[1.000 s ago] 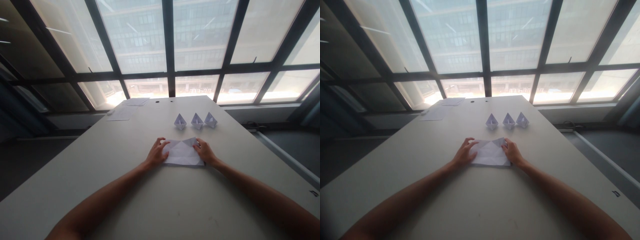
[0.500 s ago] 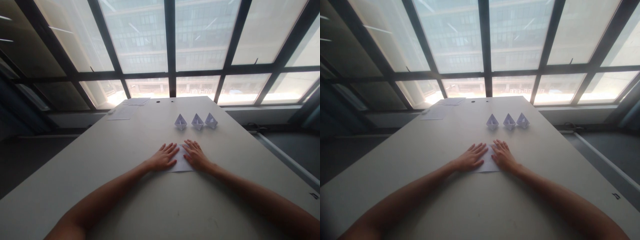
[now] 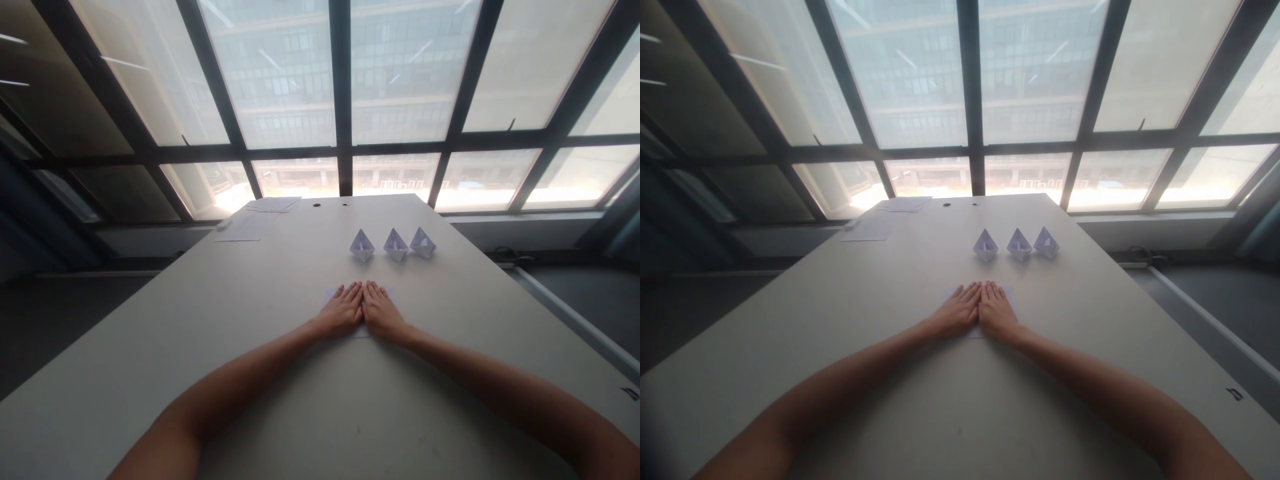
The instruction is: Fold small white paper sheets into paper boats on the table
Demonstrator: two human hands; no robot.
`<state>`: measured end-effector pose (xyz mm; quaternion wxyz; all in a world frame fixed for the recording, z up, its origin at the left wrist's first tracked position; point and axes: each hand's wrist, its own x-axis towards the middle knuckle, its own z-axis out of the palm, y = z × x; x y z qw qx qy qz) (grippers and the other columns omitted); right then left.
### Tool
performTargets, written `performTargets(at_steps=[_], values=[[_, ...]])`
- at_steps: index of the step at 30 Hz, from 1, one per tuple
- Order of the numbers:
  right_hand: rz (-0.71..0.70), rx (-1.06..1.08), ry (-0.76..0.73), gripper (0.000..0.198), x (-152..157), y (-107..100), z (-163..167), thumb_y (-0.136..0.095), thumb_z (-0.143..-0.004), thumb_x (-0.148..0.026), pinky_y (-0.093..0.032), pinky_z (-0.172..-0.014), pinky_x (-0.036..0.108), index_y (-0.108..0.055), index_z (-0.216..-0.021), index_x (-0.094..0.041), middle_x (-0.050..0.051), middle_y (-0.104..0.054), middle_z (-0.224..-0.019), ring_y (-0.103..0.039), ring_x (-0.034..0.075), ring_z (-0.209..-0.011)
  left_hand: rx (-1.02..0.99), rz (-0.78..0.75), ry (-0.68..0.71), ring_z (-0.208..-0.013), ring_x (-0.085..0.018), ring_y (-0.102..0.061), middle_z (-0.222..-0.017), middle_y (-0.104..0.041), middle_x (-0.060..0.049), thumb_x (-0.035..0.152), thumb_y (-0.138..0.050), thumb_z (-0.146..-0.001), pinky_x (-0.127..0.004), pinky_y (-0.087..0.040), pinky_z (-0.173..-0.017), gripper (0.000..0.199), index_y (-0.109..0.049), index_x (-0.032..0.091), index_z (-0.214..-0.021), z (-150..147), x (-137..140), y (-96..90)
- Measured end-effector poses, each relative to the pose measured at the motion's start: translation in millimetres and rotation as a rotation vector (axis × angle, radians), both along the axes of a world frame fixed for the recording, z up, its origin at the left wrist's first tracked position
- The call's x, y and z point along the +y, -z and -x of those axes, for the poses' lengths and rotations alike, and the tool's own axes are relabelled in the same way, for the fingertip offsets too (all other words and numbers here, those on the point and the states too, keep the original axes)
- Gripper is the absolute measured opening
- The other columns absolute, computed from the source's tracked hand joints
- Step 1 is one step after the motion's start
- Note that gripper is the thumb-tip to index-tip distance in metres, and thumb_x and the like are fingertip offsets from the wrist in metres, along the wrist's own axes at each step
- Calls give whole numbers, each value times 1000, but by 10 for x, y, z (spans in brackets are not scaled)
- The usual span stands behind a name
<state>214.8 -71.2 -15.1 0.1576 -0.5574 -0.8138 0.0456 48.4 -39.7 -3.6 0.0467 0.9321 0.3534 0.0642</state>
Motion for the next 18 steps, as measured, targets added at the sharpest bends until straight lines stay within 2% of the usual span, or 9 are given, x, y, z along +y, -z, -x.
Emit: performTargets(at_steps=[5,10,18], values=[[35,-44,17,63,51,14,-90,-32,-97,-33,-14,-120,50,-30,-152,-2,19,-24,-160,-18,29,-149,-2,11,-25,-151,-25,-13,-162,-18,-12,43,-22,-103,-45,-10,-121,62,-19,12,-157,52,38,-18],[60,-80,29,64,125,16,-144,-29,-98,-38,-10,-121,48,-27,-154,-7,15,-21,-161,-15,26,-150,5,-6,-104,-151,-26,-14,-163,-18,-8,51,-20,-103,-48,-10,-121,64,-20,18,-157,62,51,-26],[56,-77,66,68,118,6,-286,-30,-99,-46,-11,-120,48,-27,-154,-6,17,-22,-161,-17,27,-150,4,6,-135,-151,-26,-14,-163,-18,-9,62,-24,-99,-48,-10,-121,72,-23,18,-157,177,127,-15]])
